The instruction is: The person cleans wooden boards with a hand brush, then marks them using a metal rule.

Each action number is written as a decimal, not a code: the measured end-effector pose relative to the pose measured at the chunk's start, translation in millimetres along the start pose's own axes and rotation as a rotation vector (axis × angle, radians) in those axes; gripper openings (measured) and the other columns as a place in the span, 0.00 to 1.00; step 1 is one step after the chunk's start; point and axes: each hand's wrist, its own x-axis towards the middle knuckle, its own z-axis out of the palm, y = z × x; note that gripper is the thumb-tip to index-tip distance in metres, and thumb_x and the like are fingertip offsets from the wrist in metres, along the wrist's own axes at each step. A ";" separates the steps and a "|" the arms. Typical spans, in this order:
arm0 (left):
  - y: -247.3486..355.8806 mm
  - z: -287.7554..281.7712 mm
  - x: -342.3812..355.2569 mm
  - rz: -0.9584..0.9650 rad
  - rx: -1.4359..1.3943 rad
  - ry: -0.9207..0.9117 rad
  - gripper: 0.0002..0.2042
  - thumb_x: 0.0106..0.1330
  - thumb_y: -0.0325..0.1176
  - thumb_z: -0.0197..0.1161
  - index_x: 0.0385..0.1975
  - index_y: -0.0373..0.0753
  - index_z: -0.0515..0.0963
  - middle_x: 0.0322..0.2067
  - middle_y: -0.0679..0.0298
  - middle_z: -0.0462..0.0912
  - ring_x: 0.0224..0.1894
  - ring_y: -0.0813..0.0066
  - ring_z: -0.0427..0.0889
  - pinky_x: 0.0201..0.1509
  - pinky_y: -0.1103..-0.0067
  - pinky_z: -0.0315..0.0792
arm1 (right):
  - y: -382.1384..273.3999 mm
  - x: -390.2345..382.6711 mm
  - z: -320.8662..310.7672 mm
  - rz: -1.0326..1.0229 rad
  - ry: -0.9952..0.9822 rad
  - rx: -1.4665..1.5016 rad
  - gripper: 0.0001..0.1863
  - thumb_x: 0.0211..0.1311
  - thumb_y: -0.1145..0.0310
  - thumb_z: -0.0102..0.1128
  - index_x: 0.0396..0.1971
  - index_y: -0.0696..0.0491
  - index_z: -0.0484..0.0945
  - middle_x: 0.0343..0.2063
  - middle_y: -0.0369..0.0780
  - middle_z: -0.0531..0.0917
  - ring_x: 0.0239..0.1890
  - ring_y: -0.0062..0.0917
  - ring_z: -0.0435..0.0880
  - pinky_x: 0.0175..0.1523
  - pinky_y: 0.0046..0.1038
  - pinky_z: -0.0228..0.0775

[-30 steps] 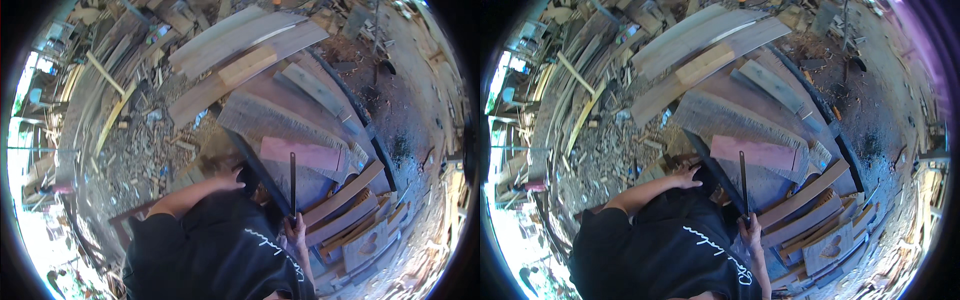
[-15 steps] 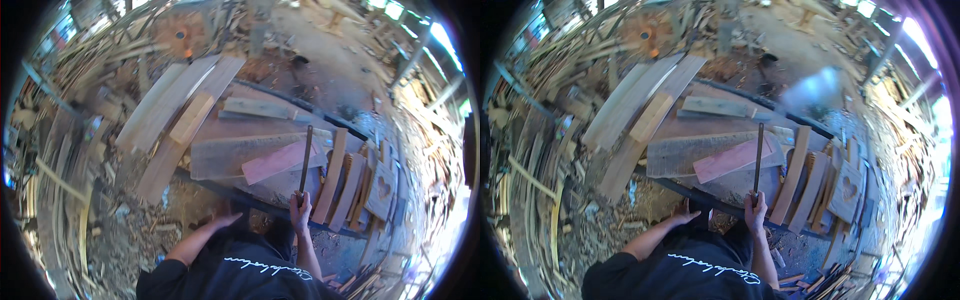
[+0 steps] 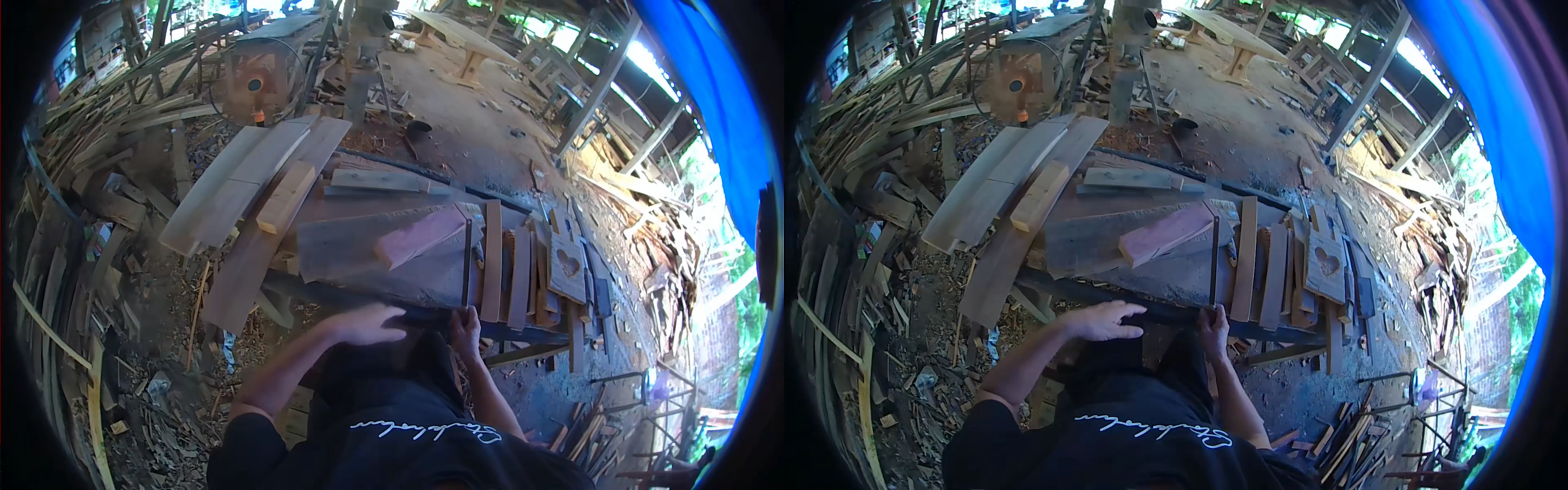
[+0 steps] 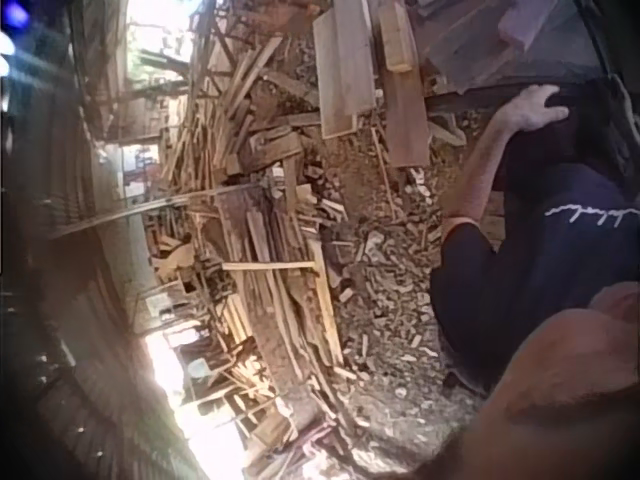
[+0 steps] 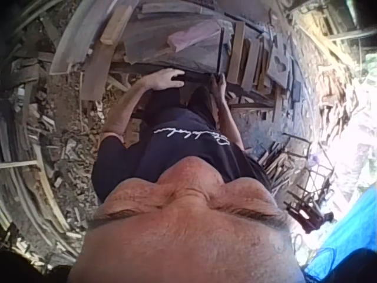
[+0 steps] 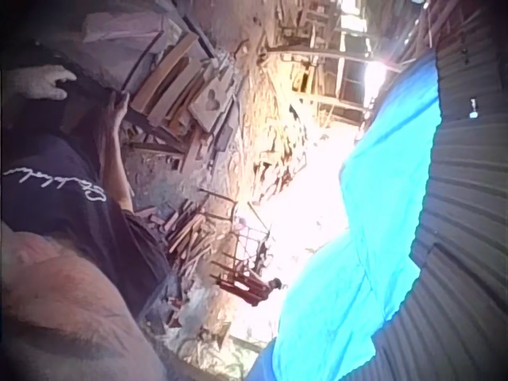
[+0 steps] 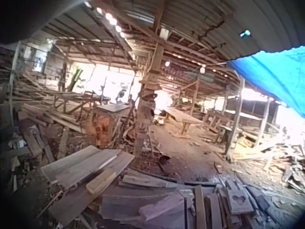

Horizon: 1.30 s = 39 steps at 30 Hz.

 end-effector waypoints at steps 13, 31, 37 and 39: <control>160.8 -57.8 -154.3 1.410 0.283 1.701 0.21 0.69 0.44 0.54 0.57 0.41 0.70 0.59 0.55 0.71 0.57 0.61 0.72 0.62 0.65 0.64 | 17.7 4.6 -7.1 0.167 0.022 0.121 0.05 0.67 0.69 0.55 0.34 0.52 0.70 0.18 0.33 0.75 0.13 0.14 0.68 0.16 0.19 0.58; 181.2 -75.5 -75.0 1.154 0.175 0.702 0.13 0.60 0.34 0.68 0.44 0.39 0.81 0.37 0.65 0.80 0.35 0.73 0.81 0.37 0.78 0.72 | 33.4 11.1 0.5 0.537 -0.137 1.141 0.18 0.69 0.47 0.48 0.32 0.47 0.73 0.28 0.31 0.73 0.34 0.21 0.73 0.41 0.27 0.69; 186.6 -101.1 -55.8 1.204 0.124 0.857 0.11 0.57 0.34 0.70 0.39 0.42 0.83 0.32 0.67 0.79 0.28 0.77 0.80 0.31 0.82 0.68 | 5.8 1.2 -3.7 0.202 0.005 0.301 0.08 0.68 0.67 0.57 0.30 0.49 0.68 0.16 0.30 0.72 0.12 0.10 0.66 0.15 0.16 0.55; 182.2 -115.3 -40.4 1.225 0.143 0.961 0.14 0.62 0.36 0.65 0.47 0.44 0.79 0.33 0.68 0.78 0.27 0.75 0.78 0.31 0.81 0.67 | -0.8 3.5 -5.6 0.186 0.008 0.283 0.09 0.68 0.66 0.57 0.29 0.49 0.67 0.15 0.31 0.72 0.11 0.11 0.67 0.14 0.16 0.55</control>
